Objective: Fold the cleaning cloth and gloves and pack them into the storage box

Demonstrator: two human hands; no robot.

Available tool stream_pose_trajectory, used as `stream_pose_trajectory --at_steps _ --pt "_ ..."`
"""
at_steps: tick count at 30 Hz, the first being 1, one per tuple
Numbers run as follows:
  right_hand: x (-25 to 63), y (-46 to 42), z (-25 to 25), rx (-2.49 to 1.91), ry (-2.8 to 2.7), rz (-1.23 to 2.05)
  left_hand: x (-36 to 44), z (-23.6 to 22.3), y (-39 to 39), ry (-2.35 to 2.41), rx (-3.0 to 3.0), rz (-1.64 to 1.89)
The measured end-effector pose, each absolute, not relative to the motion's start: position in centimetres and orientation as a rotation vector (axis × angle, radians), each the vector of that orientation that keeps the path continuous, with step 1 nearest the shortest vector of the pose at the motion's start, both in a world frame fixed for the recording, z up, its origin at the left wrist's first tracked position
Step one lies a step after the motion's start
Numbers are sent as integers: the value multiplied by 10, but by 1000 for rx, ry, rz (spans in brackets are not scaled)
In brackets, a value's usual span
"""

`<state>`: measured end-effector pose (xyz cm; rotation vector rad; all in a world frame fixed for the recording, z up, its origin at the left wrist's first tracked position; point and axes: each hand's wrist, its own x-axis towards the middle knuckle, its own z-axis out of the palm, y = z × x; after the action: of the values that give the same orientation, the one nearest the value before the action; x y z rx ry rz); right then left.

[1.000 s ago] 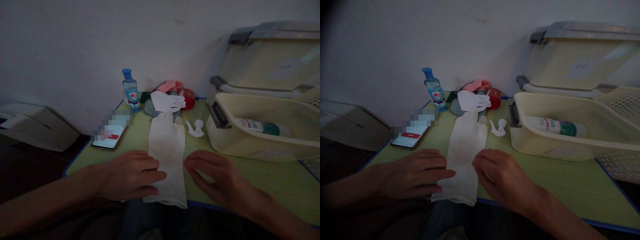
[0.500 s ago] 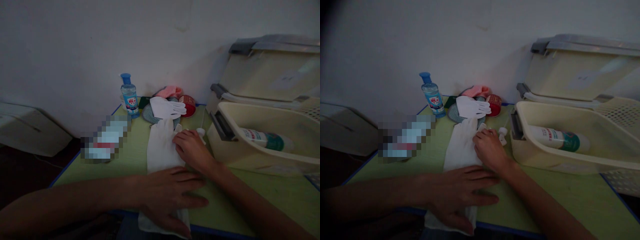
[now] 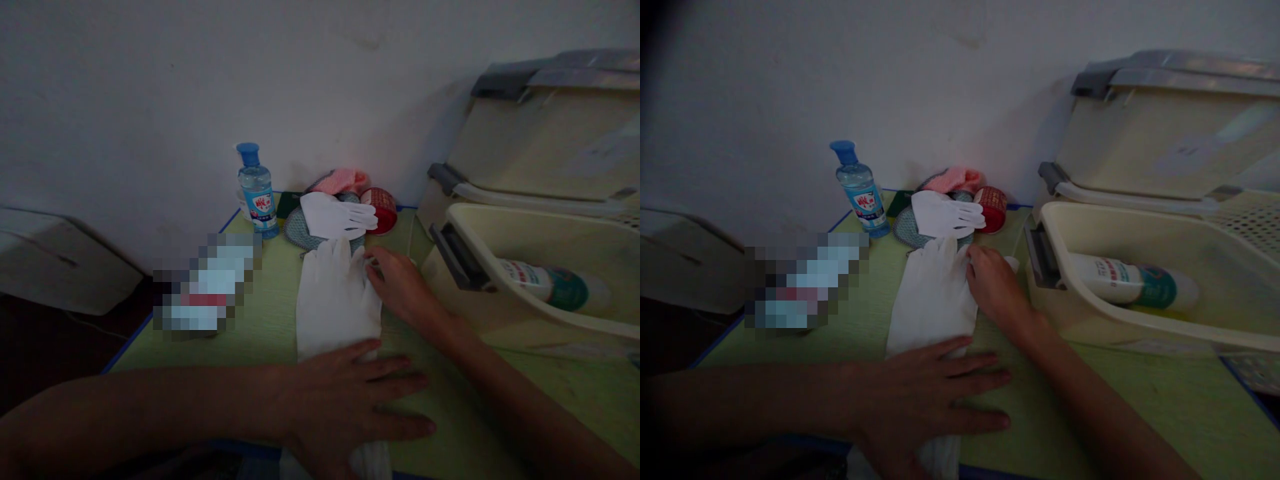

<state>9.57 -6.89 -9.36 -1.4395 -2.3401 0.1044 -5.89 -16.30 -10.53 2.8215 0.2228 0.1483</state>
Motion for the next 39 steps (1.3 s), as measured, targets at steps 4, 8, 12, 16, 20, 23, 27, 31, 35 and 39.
stream_pose_trajectory --at_steps 4,8,12,16,20,23,27,31,35,39 --pt "97 -50 -93 -1442 -2235 114 -60 -101 -164 241 2832 138" --pt "97 -43 -100 -1447 -2241 126 -61 -99 -165 224 2860 130" --pt "98 -43 -106 -1443 -2246 98 -65 -100 -166 216 2865 121" --pt "97 -43 -106 -1455 -2253 37 -68 -100 -166 197 2836 72" --pt "95 -44 -103 -1484 -2267 -3 -68 -99 -166 174 2831 79" --pt "95 -47 -102 -1523 -2283 -44 -67 -99 -167 171 2852 81" --pt "93 -50 -102 -1534 -2325 -80 -67 -100 -166 159 2877 74" --pt "91 -50 -99 -1443 -2318 -74 -67 -94 -169 127 2946 120" --pt "92 -58 -92 -1244 -2284 37 -69 -81 -176 79 3033 161" --pt "101 -75 -90 -1133 -2318 23 -72 -76 -178 59 3056 176"
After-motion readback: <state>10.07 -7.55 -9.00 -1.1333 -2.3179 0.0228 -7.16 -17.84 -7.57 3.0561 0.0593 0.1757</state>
